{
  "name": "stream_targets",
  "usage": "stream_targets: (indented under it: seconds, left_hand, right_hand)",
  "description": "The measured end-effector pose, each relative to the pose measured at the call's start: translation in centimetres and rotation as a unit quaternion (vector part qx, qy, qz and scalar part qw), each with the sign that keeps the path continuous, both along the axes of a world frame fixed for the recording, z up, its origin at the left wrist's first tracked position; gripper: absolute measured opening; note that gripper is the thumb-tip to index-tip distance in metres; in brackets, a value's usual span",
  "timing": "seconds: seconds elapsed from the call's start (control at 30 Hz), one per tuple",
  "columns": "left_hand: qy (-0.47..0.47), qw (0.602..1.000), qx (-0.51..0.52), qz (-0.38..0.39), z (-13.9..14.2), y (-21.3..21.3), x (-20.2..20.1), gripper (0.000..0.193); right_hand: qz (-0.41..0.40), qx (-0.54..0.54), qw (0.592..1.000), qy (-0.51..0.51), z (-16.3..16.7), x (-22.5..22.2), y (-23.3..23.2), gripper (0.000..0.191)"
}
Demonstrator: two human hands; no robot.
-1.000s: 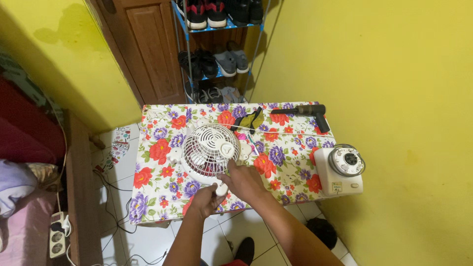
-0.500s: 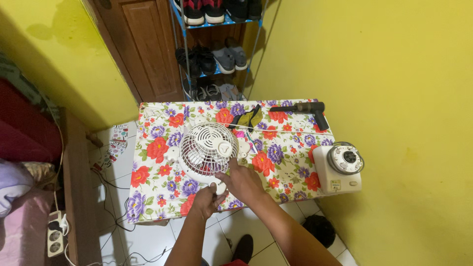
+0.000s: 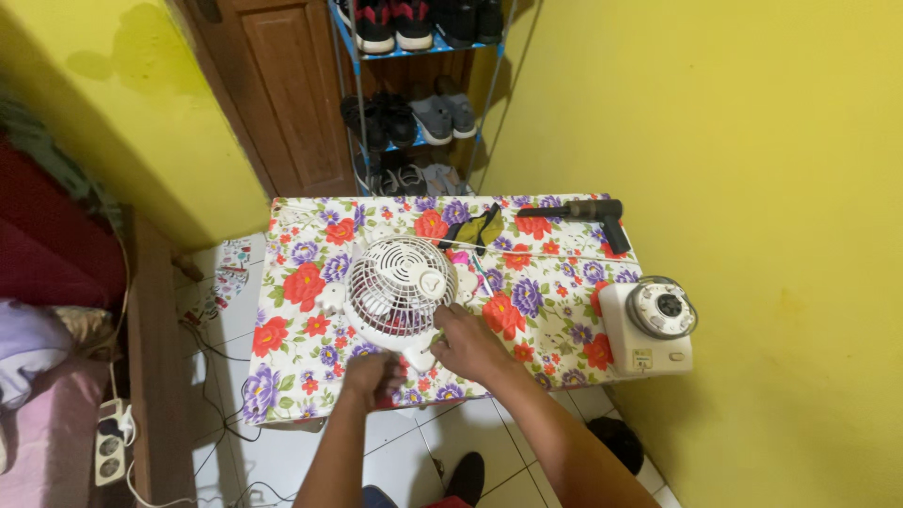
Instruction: The person unscrews the front grille of a small desk fan by hand, removes the grille and the fan blades from the motor housing, then wipes the blades with a cloth. The fan sits on a small table and a drill lies unused on the table.
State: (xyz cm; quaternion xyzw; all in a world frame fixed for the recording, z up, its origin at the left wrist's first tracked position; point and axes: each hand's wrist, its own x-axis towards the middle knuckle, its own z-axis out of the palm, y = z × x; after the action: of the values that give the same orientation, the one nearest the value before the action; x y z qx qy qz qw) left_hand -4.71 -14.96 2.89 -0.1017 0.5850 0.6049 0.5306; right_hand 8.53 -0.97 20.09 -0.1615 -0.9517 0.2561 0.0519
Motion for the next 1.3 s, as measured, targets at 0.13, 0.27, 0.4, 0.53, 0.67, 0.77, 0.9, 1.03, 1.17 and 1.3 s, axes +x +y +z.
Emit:
stream_targets:
  seconds: [0.13,0.27,0.4,0.53,0.67,0.77,0.9,1.03,1.17,1.3]
  left_hand:
    - [0.074,0.985,-0.080,0.134,0.9,-1.8,-3.9,0.021]
    - [0.305,0.920,-0.229,0.086,2.4,-3.5,-6.6,0.032]
    - [0.427,0.899,-0.064,0.076,2.0,-3.0,-7.7,0.057]
    - [0.416,0.904,-0.096,0.031,0.7,-2.8,-7.3,0.048]
    - [0.386,0.919,-0.075,0.037,0.0,-3.4,-5.3,0.042]
    - [0.312,0.947,-0.032,0.073,0.2,-3.3,-3.2,0.041]
    - [0.465,0.884,-0.047,-0.009,0.7,-3.8,-2.3,0.046]
    - [0.451,0.891,-0.053,-0.021,1.0,-3.9,-1.0,0.043]
    - [0.450,0.892,-0.038,-0.009,1.0,-3.4,0.0,0.048]
    - [0.449,0.890,-0.078,-0.036,0.8,-3.1,0.5,0.052]
  right_hand:
    - [0.003,0.028,1.000,0.010,-0.6,-0.3,0.5,0.030]
    - [-0.013,0.043,0.999,-0.018,-1.2,-0.6,1.5,0.030]
    - [-0.021,0.032,0.999,-0.019,-0.9,-0.8,2.1,0.030]
    - [-0.053,0.036,0.998,-0.025,0.5,-0.8,2.1,0.026]
    - [-0.084,0.027,0.996,0.033,1.8,-0.9,1.9,0.023]
    - [-0.083,-0.005,0.995,0.062,1.6,-1.4,1.2,0.024]
    - [-0.068,-0.023,0.995,0.076,0.4,-2.2,0.5,0.025]
    - [-0.100,-0.049,0.993,0.026,-0.5,-2.3,0.3,0.029]
    - [-0.085,-0.012,0.996,0.027,-0.4,-2.0,0.5,0.031]
    - [-0.134,0.023,0.991,0.003,0.0,-1.7,0.7,0.031]
